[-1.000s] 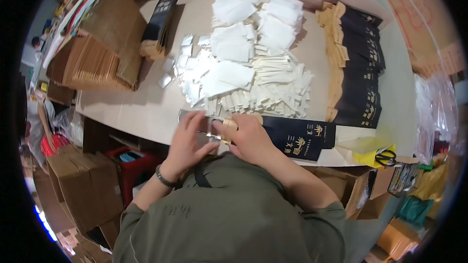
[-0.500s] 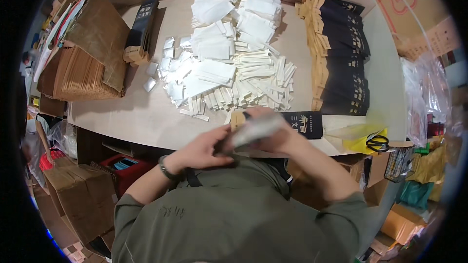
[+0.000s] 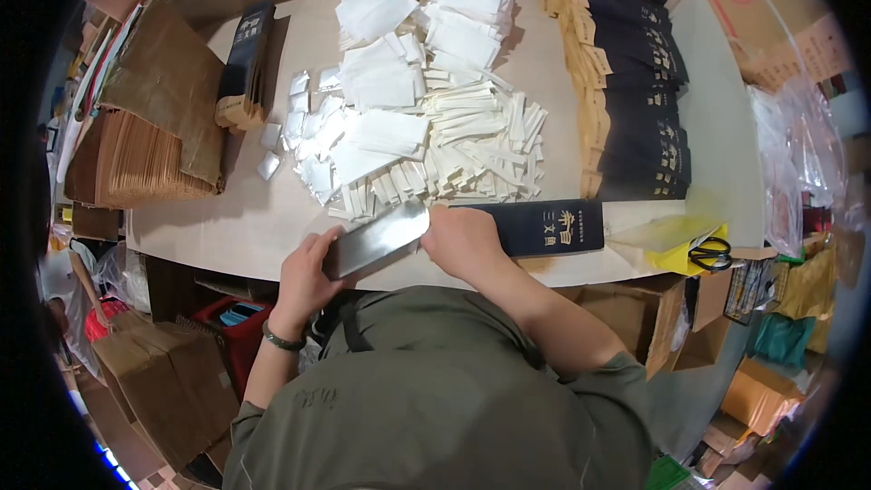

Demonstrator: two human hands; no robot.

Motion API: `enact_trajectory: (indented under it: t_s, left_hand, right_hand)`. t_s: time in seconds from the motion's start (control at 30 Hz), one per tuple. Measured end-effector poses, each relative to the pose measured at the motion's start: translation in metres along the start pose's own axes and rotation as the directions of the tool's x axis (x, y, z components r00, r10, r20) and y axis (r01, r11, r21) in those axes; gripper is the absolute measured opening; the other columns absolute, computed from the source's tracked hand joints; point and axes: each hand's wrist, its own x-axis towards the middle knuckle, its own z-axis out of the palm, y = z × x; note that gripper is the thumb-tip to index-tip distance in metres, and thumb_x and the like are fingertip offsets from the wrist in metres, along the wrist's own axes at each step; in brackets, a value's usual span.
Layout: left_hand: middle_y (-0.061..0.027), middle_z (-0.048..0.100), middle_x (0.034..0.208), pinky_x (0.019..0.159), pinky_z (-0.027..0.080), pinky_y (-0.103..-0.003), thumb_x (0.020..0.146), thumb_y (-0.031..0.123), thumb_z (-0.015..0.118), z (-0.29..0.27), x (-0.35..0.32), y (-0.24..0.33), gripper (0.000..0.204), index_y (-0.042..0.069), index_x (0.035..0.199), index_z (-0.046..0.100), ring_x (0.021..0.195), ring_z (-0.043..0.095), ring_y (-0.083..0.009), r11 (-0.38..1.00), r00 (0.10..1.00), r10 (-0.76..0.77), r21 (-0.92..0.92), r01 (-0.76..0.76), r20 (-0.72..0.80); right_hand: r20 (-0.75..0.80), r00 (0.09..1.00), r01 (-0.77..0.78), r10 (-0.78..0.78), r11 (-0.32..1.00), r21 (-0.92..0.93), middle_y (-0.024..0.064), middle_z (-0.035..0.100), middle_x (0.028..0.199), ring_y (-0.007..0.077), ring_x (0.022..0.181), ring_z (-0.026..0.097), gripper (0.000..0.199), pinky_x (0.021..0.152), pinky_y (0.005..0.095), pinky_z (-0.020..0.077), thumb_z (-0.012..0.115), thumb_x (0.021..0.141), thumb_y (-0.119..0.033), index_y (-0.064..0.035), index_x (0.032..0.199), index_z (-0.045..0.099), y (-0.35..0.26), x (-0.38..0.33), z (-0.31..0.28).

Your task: Packing wooden chopsticks into paper sleeves.

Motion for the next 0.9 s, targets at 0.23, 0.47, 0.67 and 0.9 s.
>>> enact_trajectory:
  t_s: [0.23,0.47,0.67,0.9]
  left_hand:
    - [-0.0111,0.064,0.1,0.079,0.053,-0.04,0.068,0.031,0.085,-0.012,0.03,0.009,0.068,0.012,0.128,0.058,0.091,0.064,-0.0329,0.988,0.959,0.152,-0.026,-0.15,0.24]
    - [-0.0171,0.061,0.118,0.088,0.051,-0.04,0.075,0.019,0.078,-0.043,0.08,-0.116,0.046,0.006,0.116,0.062,0.105,0.061,-0.0361,0.972,0.853,-0.17,0.061,0.229,-0.493]
    - [-0.0131,0.064,0.098,0.076,0.052,-0.04,0.079,0.01,0.073,-0.043,0.09,-0.123,0.025,0.004,0.099,0.06,0.085,0.063,-0.0338,0.962,0.876,-0.263,-0.045,0.268,-0.404]
    - [0.0008,0.062,0.082,0.07,0.049,-0.028,0.09,0.003,0.065,-0.034,0.047,-0.092,0.006,0.002,0.094,0.062,0.076,0.058,-0.0094,0.817,0.885,-0.246,-0.575,-0.029,-0.394]
  right_hand:
    - [-0.028,0.983,0.182,-0.18,0.964,0.195,0.0142,0.064,0.07,0.0365,0.069,0.064,0.014,0.064,0.0442,0.0518,0.063,0.08,-0.021,-0.0078,0.077,0.062,-0.039,-0.004,0.028]
    - [-0.286,0.954,-0.122,0.095,0.989,-0.078,0.0146,0.059,0.079,0.0337,0.078,0.058,0.023,0.071,0.0415,0.047,0.072,0.081,-0.019,-0.0007,0.084,0.058,0.07,0.017,-0.05]
    - [-0.257,0.963,-0.087,0.081,0.996,-0.012,0.0144,0.06,0.078,0.029,0.073,0.059,0.022,0.068,0.0368,0.047,0.073,0.082,-0.019,0.0009,0.084,0.063,0.072,0.011,-0.051]
    - [-0.214,0.96,0.185,-0.181,0.983,0.0,0.0156,0.064,0.084,0.0342,0.084,0.063,0.017,0.075,0.0403,0.0501,0.069,0.084,-0.017,-0.0013,0.092,0.069,0.027,0.079,-0.058]
